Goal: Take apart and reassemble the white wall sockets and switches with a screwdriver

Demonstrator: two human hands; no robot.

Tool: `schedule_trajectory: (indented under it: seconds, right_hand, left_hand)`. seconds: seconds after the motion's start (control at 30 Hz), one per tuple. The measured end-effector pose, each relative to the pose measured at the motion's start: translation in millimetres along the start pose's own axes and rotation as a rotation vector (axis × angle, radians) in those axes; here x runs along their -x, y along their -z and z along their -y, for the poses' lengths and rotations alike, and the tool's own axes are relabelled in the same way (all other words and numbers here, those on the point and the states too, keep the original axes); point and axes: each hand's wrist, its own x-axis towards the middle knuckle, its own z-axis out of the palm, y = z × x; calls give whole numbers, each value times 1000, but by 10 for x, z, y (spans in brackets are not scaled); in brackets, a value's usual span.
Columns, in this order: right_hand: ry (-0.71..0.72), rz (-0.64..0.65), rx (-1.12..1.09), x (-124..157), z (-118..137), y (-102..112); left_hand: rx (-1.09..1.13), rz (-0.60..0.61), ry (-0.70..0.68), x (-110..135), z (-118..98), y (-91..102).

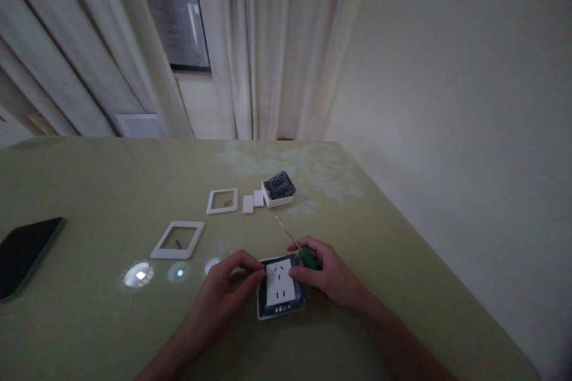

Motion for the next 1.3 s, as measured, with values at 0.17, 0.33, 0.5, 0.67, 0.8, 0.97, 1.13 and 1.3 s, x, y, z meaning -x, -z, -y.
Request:
schedule_trajectory:
  seconds: [0.17, 0.33, 0.5, 0.67, 0.8, 0.97, 1.13, 1.3]
  right_hand:
    - [-23, -19, -83, -13, -37, -46]
    - [-93, -65, -83, -20, -46, -92]
    - [-85, -81, -178, -1, 51, -11]
    - [-53, -62, -87, 0, 71, 49]
    - [-54, -48, -27, -1, 51, 16]
    - [-60, 7, -2, -6, 13, -11]
    - [-48, 6, 17, -22, -28, 4]
    - [-26, -16, 45, -18, -14, 18]
  left_hand:
    - [20, -20, 13, 10, -13, -8]
    - [9, -19, 21, -1, 1, -15]
    - [-51, -46, 25, -24, -16, 8]
    - [-77, -99, -2, -37, -42, 33]
    - [-46, -149, 1, -54, -51, 49]
    - [-36, -62, 39, -53, -20, 94]
    - [-63, -23, 20, -58, -1, 96]
    - [-84, -6, 30, -65, -68, 50]
